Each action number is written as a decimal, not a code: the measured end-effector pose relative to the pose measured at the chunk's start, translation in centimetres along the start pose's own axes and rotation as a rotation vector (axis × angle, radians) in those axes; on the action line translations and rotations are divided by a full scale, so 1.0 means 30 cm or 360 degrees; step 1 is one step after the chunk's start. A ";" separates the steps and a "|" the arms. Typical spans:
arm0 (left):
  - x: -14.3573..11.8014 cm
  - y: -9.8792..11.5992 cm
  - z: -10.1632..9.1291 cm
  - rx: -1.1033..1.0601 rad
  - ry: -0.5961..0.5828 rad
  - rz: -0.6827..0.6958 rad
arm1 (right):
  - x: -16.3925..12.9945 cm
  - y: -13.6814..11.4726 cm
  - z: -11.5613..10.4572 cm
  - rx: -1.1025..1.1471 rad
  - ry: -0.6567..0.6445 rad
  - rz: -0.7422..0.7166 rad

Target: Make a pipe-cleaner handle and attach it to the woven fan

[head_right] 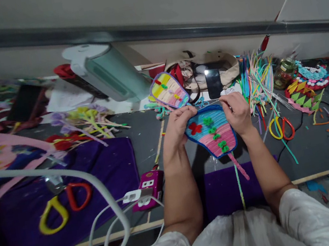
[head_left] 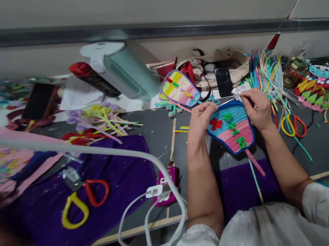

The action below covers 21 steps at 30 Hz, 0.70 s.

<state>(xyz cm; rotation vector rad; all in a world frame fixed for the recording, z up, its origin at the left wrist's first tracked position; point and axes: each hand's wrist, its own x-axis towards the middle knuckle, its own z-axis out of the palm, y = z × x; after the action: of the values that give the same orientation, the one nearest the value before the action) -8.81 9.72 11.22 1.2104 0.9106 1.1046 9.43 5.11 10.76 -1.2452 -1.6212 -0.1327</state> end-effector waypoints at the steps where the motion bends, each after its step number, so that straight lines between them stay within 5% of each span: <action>1: 0.000 0.000 0.000 0.0008 -0.0005 0.0002 | 0.001 0.000 0.000 0.0001 0.0003 -0.0010; 21: 0.020 -0.024 -0.006 -0.0016 0.0058 -0.0042 | -0.009 -0.003 -0.009 0.0076 -0.0073 0.0058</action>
<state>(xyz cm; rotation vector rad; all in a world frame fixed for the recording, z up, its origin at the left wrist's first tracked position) -8.72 10.35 10.51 1.1703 0.9456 1.1118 9.51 4.74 10.72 -1.2484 -1.6307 -0.0426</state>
